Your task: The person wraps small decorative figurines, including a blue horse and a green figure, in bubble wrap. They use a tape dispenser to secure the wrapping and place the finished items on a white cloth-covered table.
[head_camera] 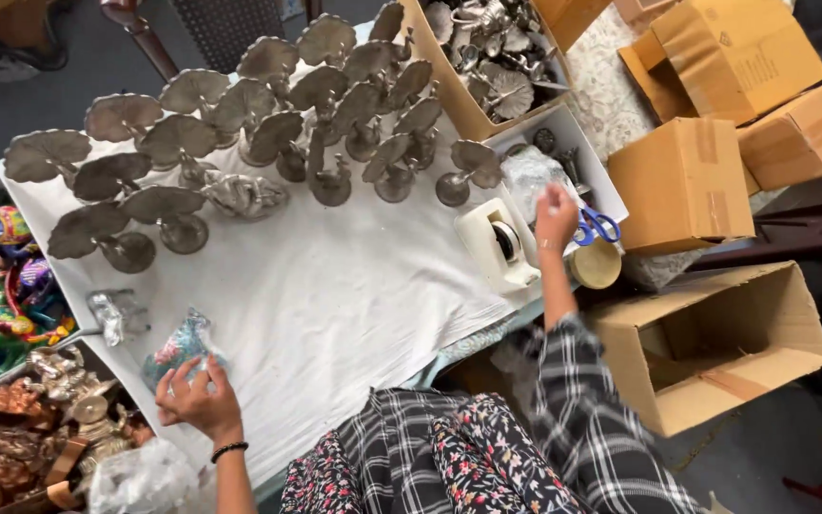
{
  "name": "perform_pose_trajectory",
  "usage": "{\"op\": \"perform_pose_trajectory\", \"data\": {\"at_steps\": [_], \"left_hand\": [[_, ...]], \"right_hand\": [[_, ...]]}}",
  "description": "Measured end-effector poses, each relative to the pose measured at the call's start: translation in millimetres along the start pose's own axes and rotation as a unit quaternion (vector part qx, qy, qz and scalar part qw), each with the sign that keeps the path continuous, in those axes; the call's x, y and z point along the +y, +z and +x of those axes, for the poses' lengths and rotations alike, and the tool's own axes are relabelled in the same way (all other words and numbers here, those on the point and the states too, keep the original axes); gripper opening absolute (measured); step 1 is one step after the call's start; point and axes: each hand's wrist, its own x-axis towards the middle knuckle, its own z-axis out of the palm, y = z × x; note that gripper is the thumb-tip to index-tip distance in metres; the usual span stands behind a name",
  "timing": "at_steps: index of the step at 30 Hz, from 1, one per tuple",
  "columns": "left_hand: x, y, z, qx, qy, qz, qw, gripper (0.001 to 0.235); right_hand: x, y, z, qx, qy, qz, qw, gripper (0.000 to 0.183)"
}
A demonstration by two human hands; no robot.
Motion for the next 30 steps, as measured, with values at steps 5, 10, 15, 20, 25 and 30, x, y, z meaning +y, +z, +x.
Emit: {"op": "perform_pose_trajectory", "data": {"at_steps": [5, 10, 15, 20, 25, 30], "left_hand": [[78, 2, -39, 0.046, -0.054, -0.142, 0.987, 0.019], [126, 25, -76, -0.061, -0.171, -0.186, 0.966, 0.021], [166, 25, -82, -0.053, -0.139, -0.174, 0.973, 0.023], [187, 48, -89, -0.036, -0.176, -0.192, 0.965, 0.022], [220, 76, -102, -0.019, -0.22, -0.221, 0.95, 0.019], [278, 79, -112, -0.061, -0.238, -0.286, 0.926, 0.022]], "right_hand": [[34, 12, 48, -0.169, -0.143, -0.081, 0.972, 0.039], [121, 36, 18, -0.41, -0.083, -0.13, 0.899, 0.029], [28, -43, 21, -0.202, -0.065, 0.002, 0.977, 0.049], [79, -50, 29, -0.245, -0.038, -0.388, 0.888, 0.037], [91, -43, 30, -0.264, -0.113, -0.413, 0.864, 0.043], [34, -46, 49, -0.285, -0.095, -0.112, 0.947, 0.102]]}}
